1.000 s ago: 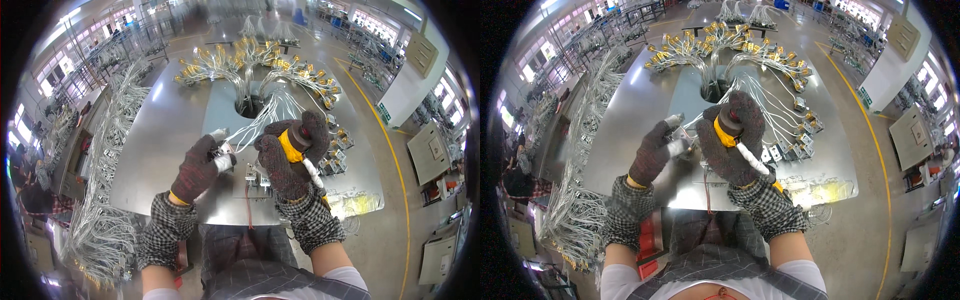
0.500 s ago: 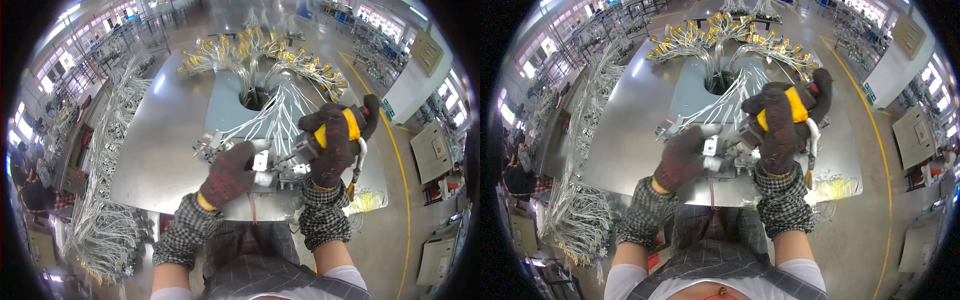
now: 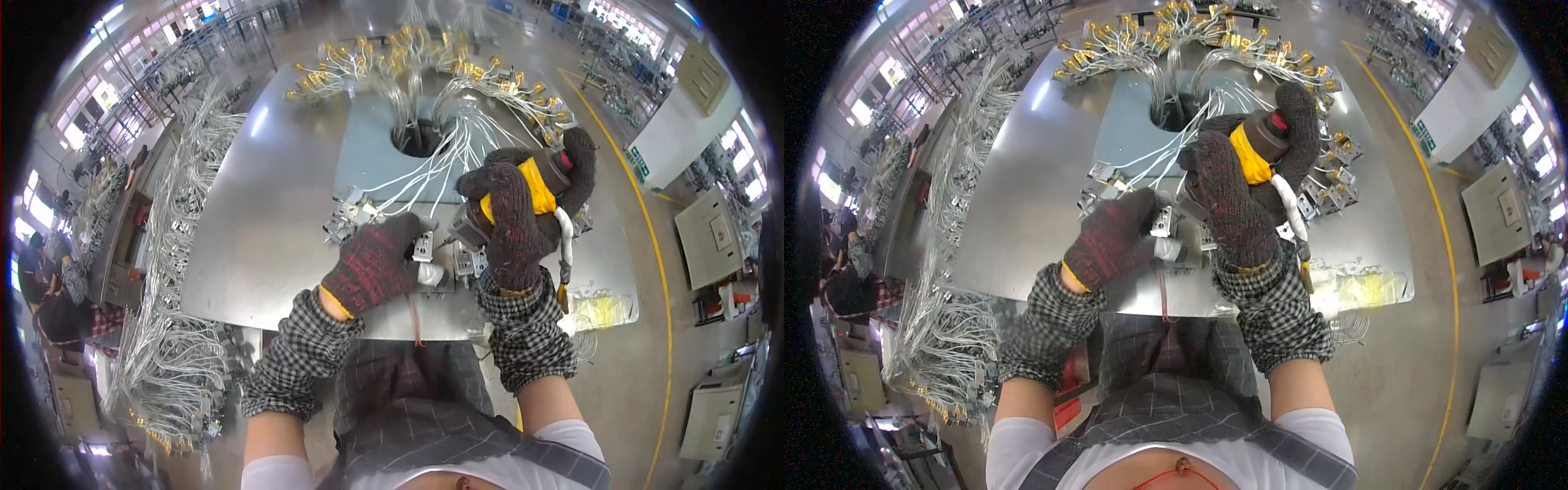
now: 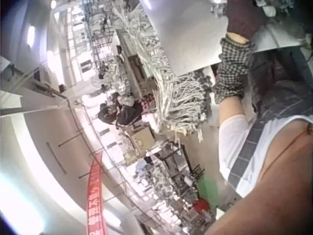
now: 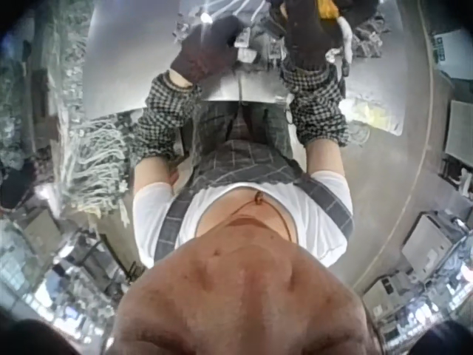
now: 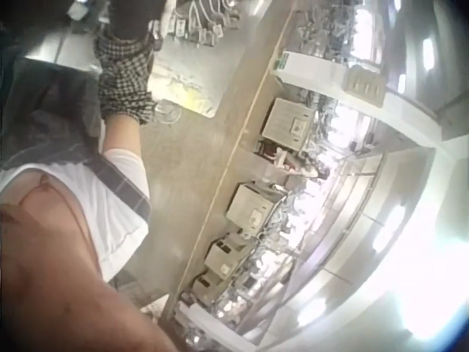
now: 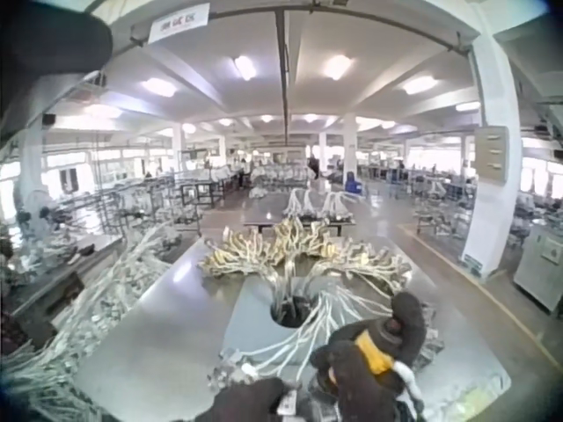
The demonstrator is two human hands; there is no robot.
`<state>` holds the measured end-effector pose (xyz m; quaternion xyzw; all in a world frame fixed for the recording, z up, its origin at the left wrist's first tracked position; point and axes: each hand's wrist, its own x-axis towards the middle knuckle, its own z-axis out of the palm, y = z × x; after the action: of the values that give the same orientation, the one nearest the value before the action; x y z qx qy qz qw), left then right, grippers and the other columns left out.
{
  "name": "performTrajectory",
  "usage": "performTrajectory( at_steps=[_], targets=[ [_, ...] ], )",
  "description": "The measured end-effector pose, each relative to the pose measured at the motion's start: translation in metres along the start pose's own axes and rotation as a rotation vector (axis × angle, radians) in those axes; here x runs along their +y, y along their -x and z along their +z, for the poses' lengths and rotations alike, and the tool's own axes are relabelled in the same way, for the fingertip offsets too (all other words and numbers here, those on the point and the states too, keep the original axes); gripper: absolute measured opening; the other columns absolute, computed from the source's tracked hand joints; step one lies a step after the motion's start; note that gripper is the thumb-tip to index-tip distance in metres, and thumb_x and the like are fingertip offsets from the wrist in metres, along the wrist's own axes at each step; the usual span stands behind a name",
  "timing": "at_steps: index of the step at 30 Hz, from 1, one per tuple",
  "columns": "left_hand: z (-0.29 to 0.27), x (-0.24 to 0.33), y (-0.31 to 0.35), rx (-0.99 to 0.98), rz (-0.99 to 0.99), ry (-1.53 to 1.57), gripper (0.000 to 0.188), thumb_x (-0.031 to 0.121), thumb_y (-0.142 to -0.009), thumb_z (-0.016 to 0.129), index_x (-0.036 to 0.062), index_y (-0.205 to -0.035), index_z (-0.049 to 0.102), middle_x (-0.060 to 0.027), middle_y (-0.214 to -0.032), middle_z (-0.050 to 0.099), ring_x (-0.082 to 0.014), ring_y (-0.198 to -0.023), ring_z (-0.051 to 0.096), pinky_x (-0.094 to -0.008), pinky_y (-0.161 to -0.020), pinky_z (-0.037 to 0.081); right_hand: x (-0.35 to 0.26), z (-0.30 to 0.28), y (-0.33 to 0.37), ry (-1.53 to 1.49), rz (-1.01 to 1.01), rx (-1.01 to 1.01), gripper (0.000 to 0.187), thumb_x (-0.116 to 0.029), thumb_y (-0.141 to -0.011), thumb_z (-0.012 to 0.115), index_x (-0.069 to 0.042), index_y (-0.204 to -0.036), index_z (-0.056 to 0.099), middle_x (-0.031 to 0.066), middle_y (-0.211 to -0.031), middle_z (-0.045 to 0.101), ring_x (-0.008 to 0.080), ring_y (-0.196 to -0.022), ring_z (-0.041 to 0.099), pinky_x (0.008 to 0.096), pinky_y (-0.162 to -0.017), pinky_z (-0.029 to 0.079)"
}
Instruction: Assemble electronic wiring components on a circular rotating jig using an electric screwdriver.
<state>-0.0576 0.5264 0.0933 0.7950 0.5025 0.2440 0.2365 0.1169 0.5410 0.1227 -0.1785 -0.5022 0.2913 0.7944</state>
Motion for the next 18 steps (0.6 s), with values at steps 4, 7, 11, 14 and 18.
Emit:
performTrajectory(
  at_steps=[4,7,11,14,18],
  targets=[
    [-0.001,0.0,-0.003,-0.054,-0.064,0.042,0.065,0.047,-0.069,0.084,0.008,-0.118,0.065,-0.0145,-0.097,0.071,-0.0314,-0.093,0.07,-0.0421,-0.08,0.054,0.012,0.006,-0.002,0.006,-0.056,0.006,0.073,0.002,-0.086,0.069,-0.009,-0.147,0.029,0.0172,-0.095,0.063,0.0236,-0.071,0.068,0.038,-0.062,0.059],
    [0.0,0.001,-0.003,-0.073,-0.079,-0.026,0.066,0.048,-0.069,0.084,0.0089,-0.118,0.065,-0.0135,-0.097,0.072,-0.0313,-0.093,0.07,-0.0416,-0.081,0.054,0.008,0.007,0.0,-0.002,-0.037,-0.037,0.074,0.001,-0.086,0.07,-0.009,-0.146,0.029,0.0165,-0.098,0.063,0.0237,-0.073,0.068,0.0386,-0.065,0.06],
    [0.01,-0.006,0.0,-0.042,-0.028,0.062,0.065,0.049,-0.069,0.084,0.0096,-0.116,0.065,-0.0123,-0.098,0.072,-0.0318,-0.093,0.07,-0.0421,-0.081,0.054,0.015,0.005,0.0,-0.203,0.01,-0.169,0.074,0.003,-0.084,0.072,-0.007,-0.145,0.032,0.0148,-0.103,0.063,0.0229,-0.081,0.068,0.0383,-0.068,0.061],
    [0.017,-0.016,-0.003,0.014,0.058,0.155,0.064,0.049,-0.068,0.085,0.0103,-0.116,0.065,-0.0116,-0.098,0.072,-0.0323,-0.092,0.07,-0.0432,-0.081,0.055,0.006,0.01,0.011,0.112,-0.059,-0.093,0.073,0.004,-0.081,0.075,-0.006,-0.143,0.036,0.0138,-0.106,0.063,0.0224,-0.084,0.067,0.0374,-0.07,0.061],
    [0.011,-0.015,0.002,-0.012,0.028,0.006,0.063,0.048,-0.069,0.084,0.0101,-0.115,0.065,-0.0119,-0.098,0.072,-0.033,-0.091,0.071,-0.0436,-0.079,0.055,-0.002,0.017,0.011,0.003,0.131,-0.156,0.077,0.004,-0.082,0.074,-0.012,-0.145,0.033,0.0166,-0.102,0.062,0.0233,-0.079,0.067,0.0384,-0.07,0.061]
  ],
)
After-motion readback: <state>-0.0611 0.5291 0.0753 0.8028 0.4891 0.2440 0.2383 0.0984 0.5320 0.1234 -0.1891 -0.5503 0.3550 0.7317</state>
